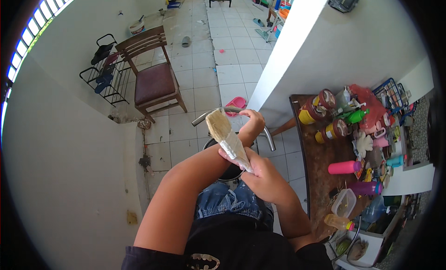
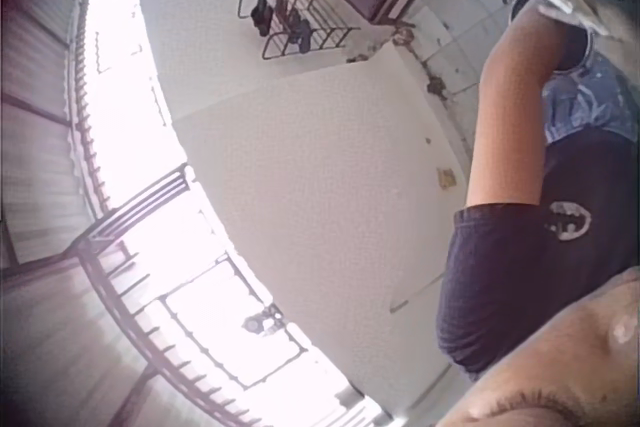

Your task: The person paints interior and exterior walls using a paintbrush and a paint roller, dipping the tools into a paint bucket and paint tray.

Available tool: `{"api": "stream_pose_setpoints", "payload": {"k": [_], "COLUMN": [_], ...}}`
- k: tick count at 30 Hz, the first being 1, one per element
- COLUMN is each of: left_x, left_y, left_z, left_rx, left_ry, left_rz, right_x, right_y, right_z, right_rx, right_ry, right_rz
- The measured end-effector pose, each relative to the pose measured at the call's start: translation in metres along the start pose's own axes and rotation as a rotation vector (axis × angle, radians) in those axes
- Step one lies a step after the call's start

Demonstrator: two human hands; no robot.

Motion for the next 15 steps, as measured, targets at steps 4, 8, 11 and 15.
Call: {"api": "stream_pose_setpoints", "payload": {"k": [4,8,11,15], "left_x": [-0.015,-0.035,-0.066,-0.119], "left_y": [-0.042,-0.093,-0.114,-0.161], "left_z": [-0.001,0.003,-0.001,0.003], "left_rx": [-0.026,-0.132,-0.133,-0.17], "left_ry": [0.031,0.05,0.064,0.111], "left_rz": [-0.038,0.023,0.001,0.07], "right_x": [-0.015,-0.018,-0.025,-0.032], "right_y": [-0.013,-0.027,-0.036,-0.049], "right_z": [0.035,0.076,0.115,0.175], "right_rx": [-0.036,-0.103,-0.165,-0.346], "right_ry": [0.064,0.041,0.04,-0.07], "right_rz": [-0.033,-0.091,-0.16,-0.248]}}
Point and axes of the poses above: each hand's wrist, its own z-axis away from the middle knuckle, its own y-axis out of the palm, x = y × z, the point moved 10 cm from there along -z, towards the middle knuckle, and after that the axes turned 5 degrees about z, right-handed, at the moved point
